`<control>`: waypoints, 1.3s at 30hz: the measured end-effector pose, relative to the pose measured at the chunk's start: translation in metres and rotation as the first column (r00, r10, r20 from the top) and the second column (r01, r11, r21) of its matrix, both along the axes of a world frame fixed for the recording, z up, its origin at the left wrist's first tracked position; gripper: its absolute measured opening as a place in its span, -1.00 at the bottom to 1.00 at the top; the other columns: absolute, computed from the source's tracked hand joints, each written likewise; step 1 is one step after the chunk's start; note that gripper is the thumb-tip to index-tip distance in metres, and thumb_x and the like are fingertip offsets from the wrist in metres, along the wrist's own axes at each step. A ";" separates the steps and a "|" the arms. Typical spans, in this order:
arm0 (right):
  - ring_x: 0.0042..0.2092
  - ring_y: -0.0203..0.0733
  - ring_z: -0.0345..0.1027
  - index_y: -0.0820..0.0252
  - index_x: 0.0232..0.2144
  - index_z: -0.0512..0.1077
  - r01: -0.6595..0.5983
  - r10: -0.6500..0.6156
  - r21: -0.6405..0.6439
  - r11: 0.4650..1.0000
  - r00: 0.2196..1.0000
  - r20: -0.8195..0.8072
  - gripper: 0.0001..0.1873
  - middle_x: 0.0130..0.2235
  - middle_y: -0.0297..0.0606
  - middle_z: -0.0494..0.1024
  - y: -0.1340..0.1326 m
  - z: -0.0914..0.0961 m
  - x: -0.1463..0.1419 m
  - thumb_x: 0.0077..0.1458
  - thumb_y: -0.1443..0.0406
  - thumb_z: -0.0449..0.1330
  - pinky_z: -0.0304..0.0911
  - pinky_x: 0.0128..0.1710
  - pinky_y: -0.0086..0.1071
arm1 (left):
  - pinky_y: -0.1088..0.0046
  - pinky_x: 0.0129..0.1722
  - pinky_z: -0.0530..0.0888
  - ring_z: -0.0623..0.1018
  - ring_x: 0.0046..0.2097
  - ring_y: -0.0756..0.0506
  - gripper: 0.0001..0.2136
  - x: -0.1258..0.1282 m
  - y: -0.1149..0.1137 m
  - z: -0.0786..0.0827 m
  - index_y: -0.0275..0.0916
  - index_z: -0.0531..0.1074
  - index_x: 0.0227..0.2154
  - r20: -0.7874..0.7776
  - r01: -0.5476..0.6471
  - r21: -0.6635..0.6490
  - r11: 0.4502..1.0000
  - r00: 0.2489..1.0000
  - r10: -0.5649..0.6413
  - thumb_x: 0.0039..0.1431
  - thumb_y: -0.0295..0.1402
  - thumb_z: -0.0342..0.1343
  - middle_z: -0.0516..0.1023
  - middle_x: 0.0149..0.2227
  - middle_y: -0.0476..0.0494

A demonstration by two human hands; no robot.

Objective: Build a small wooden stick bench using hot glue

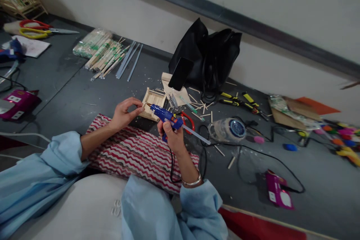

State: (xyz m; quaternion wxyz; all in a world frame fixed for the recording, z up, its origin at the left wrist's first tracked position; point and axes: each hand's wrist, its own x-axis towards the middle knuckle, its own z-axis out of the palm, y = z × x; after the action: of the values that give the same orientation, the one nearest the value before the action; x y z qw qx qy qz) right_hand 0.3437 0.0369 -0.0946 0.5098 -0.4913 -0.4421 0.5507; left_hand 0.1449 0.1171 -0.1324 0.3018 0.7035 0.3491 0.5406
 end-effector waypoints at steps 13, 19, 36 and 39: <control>-0.51 -0.35 0.17 0.16 -0.52 0.39 -0.010 0.009 0.020 1.000 1.000 0.015 -0.39 -0.55 -0.38 0.33 0.001 0.003 -0.002 -0.03 -0.26 0.26 0.12 -0.56 -0.42 | 0.45 -0.23 0.44 0.53 -0.32 -0.02 -0.78 0.000 -0.001 0.003 -0.21 0.51 -0.39 0.007 -0.003 -0.042 0.999 1.000 0.004 0.25 -0.17 0.20 0.56 -0.40 -0.05; -0.51 -0.35 0.16 0.15 -0.56 0.37 -0.004 0.004 0.020 1.000 1.000 0.025 -0.39 -0.55 -0.38 0.32 0.001 0.003 -0.002 -0.04 -0.26 0.26 0.11 -0.56 -0.41 | 0.44 -0.23 0.45 0.52 -0.32 -0.03 -0.73 0.000 -0.002 0.006 -0.21 0.51 -0.40 0.006 0.005 -0.091 0.996 1.000 -0.004 0.24 -0.10 0.19 0.56 -0.41 -0.07; -0.54 -0.36 0.15 0.16 -0.55 0.36 0.013 -0.012 -0.004 1.000 0.999 0.044 -0.38 -0.56 -0.38 0.34 0.001 0.002 0.001 -0.05 -0.27 0.26 0.10 -0.58 -0.43 | 0.43 -0.21 0.45 0.53 -0.30 -0.03 -0.78 -0.001 -0.001 0.005 -0.21 0.53 -0.38 0.018 -0.010 -0.076 0.997 1.000 0.011 0.24 -0.16 0.20 0.59 -0.38 -0.08; -0.55 -0.37 0.14 0.15 -0.55 0.36 0.006 -0.006 0.003 1.000 0.999 0.040 -0.38 -0.57 -0.38 0.34 0.000 0.001 0.002 -0.06 -0.27 0.26 0.10 -0.59 -0.43 | 0.43 -0.20 0.45 0.53 -0.29 -0.03 -0.80 -0.001 0.000 0.005 -0.21 0.55 -0.37 0.038 -0.018 -0.064 0.998 0.999 0.021 0.23 -0.18 0.22 0.60 -0.35 -0.09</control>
State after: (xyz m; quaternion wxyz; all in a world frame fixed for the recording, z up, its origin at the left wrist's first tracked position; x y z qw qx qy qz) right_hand 0.3454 0.0367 -0.0940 0.5032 -0.5029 -0.4514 0.5386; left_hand 0.1444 0.1167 -0.1272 0.3256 0.6793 0.3672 0.5456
